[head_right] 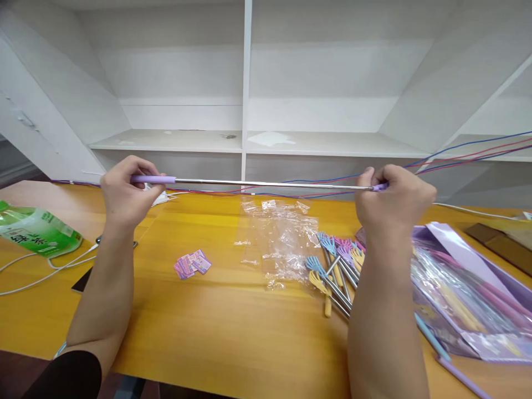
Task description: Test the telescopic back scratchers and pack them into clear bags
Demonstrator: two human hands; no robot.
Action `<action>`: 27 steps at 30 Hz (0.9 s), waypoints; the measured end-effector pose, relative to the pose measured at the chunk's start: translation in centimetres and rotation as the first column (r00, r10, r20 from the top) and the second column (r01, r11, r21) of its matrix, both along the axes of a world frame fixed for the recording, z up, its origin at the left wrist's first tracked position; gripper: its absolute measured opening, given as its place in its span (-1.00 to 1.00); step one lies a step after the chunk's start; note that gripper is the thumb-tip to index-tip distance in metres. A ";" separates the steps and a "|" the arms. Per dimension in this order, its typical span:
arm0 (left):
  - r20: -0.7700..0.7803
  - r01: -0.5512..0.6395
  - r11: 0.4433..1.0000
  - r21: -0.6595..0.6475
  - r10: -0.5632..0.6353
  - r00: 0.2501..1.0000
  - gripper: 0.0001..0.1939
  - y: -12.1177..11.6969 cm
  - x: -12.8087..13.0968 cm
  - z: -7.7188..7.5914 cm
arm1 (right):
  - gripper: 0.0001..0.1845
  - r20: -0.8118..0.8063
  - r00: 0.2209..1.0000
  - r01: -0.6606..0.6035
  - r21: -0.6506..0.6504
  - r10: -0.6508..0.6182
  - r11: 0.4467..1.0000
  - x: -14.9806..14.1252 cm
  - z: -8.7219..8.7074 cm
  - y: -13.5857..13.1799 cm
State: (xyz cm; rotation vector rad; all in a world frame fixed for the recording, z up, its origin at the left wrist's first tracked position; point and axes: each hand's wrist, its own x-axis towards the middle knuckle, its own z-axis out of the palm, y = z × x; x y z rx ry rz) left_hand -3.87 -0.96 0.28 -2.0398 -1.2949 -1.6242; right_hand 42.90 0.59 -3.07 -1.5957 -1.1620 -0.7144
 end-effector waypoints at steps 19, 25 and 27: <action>-0.164 0.167 0.986 -0.019 -0.168 0.972 -0.78 -3.2 6.5 -2.2 | -0.64 0.094 0.988 -0.126 0.016 0.124 0.992 -8.0 0.9 -3.0; 0.033 0.123 0.990 0.063 -0.125 0.992 -0.79 -3.9 8.6 -3.0 | -0.61 0.143 0.966 -0.215 -0.006 0.213 0.977 -13.0 0.8 -6.0; 0.043 0.138 0.990 0.042 -0.140 0.989 -0.80 -4.1 8.8 -3.1 | -0.60 0.170 0.965 -0.206 0.010 0.201 0.979 -13.7 1.1 -7.1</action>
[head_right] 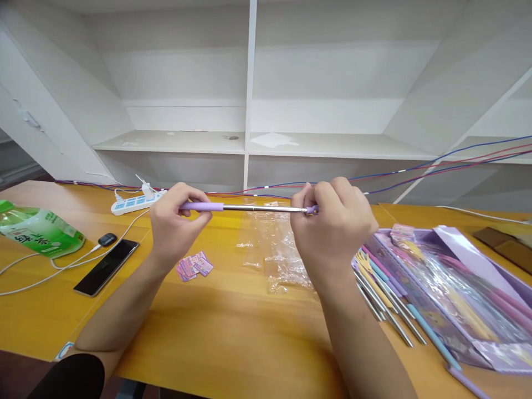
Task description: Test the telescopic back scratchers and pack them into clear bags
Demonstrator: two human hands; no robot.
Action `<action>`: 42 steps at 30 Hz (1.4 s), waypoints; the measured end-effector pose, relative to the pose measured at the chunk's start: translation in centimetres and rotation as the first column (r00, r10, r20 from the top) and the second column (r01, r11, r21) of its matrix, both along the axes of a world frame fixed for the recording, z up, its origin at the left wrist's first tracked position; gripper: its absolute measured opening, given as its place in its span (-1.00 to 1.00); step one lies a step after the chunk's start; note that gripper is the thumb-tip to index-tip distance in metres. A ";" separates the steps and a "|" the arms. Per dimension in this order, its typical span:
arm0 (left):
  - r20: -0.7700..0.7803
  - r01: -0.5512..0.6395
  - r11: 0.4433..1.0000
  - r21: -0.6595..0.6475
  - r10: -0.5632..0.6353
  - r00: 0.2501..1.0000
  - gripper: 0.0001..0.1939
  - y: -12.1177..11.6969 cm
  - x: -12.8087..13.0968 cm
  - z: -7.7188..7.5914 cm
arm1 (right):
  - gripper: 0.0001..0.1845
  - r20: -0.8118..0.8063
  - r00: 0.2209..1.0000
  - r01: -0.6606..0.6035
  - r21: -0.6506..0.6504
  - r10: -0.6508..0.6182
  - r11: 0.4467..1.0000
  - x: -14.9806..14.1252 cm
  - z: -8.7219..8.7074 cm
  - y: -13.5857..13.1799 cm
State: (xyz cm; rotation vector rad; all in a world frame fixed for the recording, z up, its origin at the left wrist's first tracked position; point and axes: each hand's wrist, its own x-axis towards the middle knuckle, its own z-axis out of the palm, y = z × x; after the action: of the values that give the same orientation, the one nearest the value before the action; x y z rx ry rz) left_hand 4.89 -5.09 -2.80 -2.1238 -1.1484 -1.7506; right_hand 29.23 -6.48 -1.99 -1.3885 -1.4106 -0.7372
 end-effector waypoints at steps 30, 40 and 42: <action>-0.196 0.367 0.710 -0.601 -0.576 0.794 -0.66 2.7 3.2 -5.5 | -0.52 -0.438 0.587 -0.806 -0.395 0.681 0.440 -0.9 -1.1 2.5; -0.435 0.096 0.603 -0.792 -0.668 0.604 -0.44 4.1 4.2 -12.3 | -0.64 0.081 0.944 -0.022 -0.952 0.319 0.307 0.8 -4.7 7.3; -0.428 0.103 0.588 -0.802 -0.686 0.589 -0.43 4.1 4.3 -12.8 | -0.61 0.073 0.938 0.028 -0.990 0.340 0.135 0.0 -5.6 7.8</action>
State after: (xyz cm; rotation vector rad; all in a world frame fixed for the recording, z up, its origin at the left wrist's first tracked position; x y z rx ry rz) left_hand 9.16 -0.97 -15.65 -3.3357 -1.1920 -0.2652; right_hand 29.24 1.29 -7.62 -2.0834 -2.4706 0.4018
